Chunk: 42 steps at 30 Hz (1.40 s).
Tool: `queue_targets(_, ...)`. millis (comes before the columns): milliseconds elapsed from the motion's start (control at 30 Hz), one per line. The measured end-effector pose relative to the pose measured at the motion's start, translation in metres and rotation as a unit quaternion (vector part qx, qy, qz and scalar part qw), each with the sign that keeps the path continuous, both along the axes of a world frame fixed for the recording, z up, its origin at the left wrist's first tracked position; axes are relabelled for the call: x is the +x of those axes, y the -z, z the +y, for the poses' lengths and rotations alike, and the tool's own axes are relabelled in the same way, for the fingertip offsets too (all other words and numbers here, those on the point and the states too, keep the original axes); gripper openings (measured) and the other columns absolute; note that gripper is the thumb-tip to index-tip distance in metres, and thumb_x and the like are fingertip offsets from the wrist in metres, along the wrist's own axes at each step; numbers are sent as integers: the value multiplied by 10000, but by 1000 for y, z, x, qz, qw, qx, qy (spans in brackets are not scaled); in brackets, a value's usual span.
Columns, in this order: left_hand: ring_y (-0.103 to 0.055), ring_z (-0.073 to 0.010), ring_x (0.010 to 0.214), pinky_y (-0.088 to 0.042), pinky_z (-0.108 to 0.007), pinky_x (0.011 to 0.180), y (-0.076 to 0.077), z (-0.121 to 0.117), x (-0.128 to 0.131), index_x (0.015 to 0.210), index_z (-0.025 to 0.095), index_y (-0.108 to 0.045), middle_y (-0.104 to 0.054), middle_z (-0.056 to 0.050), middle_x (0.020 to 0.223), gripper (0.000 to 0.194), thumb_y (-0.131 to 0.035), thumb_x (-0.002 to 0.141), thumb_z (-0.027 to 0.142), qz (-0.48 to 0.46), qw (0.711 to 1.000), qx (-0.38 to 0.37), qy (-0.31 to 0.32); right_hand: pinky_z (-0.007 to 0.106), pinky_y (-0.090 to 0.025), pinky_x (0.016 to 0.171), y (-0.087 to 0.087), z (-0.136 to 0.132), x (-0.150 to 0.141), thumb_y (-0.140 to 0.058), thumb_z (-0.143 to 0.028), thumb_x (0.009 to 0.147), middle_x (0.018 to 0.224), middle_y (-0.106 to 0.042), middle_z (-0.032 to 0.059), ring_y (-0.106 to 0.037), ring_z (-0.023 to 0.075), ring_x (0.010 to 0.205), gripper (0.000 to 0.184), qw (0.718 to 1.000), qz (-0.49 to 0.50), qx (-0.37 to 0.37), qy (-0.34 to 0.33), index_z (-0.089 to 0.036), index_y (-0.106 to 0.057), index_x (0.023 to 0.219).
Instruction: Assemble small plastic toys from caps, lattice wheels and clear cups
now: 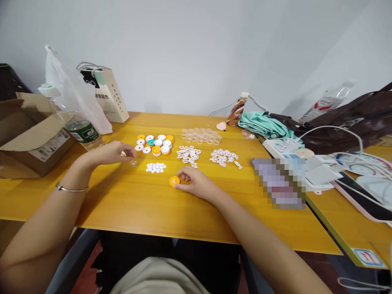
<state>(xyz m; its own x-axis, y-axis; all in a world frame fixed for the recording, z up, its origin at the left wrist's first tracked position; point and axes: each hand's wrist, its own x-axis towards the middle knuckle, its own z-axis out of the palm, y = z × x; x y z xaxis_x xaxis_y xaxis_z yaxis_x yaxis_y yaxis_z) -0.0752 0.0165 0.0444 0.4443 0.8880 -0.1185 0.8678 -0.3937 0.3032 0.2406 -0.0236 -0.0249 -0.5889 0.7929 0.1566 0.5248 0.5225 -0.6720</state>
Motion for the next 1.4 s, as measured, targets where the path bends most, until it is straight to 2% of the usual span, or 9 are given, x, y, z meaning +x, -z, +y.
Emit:
queue_targets(100, -579, -125, 721, -422, -215, 659, -1, -8, 17, 861, 170, -622, -658, -11, 836, 188, -513, 770, 293, -99, 994, 34, 26, 257, -402, 620, 0, 0, -1, -624, -366, 734, 778, -532, 15, -477, 132, 686, 226, 1000, -1, 2, 1, -199, -581, 880)
queue_targets(167, -576, -128, 770, -429, -229, 698, 6, -15, 37, 885, 170, -612, -648, -17, 860, 195, -504, 801, 310, -182, 981, 50, 49, 253, -396, 607, 0, 0, -2, -620, -368, 738, 765, -524, 11, -468, 127, 670, 220, 1000, 0, 3, 2, -198, -580, 871)
queue_targets(267, -565, -121, 747, -434, -232, 678, 24, -26, 72, 856, 158, -600, -638, -22, 822, 166, -506, 816, 290, -263, 959, 26, 106, 244, -386, 586, 2, 1, -5, -617, -370, 739, 733, -507, 2, -452, 116, 635, 225, 1000, 7, 7, 13, -192, -578, 872)
queue_targets(433, -567, -111, 728, -435, -228, 672, 52, -36, 112, 871, 152, -592, -636, -25, 826, 110, -525, 806, 209, -305, 938, -26, 163, 226, -358, 541, 6, 3, -8, -613, -356, 740, 664, -466, -19, -412, 99, 584, 212, 1000, 16, 17, 20, -178, -571, 846)
queue_targets(633, -568, -111, 740, -420, -211, 642, 59, -30, 112, 893, 148, -590, -637, -20, 818, 117, -524, 799, 168, -318, 940, -17, 126, 220, -351, 529, 7, 2, -9, -618, -357, 736, 655, -445, -27, -395, 92, 567, 235, 999, 23, 34, 26, -174, -576, 877)
queue_targets(1133, -575, -111, 750, -447, -224, 700, 66, -29, 115, 913, 136, -574, -626, -26, 813, 131, -525, 793, 153, -347, 930, -52, 110, 217, -349, 531, 9, 3, -9, -610, -365, 747, 663, -450, -27, -399, 90, 568, 239, 999, 16, 37, 19, -176, -587, 892)
queue_targets(1400, -569, -117, 758, -441, -223, 660, 67, -34, 117, 948, 165, -507, -601, -14, 825, 164, -526, 785, 149, -347, 932, 10, 104, 212, -342, 508, 9, 4, -9, -602, -375, 750, 639, -444, -32, -390, 86, 547, 231, 999, 33, 34, 23, -177, -586, 868)
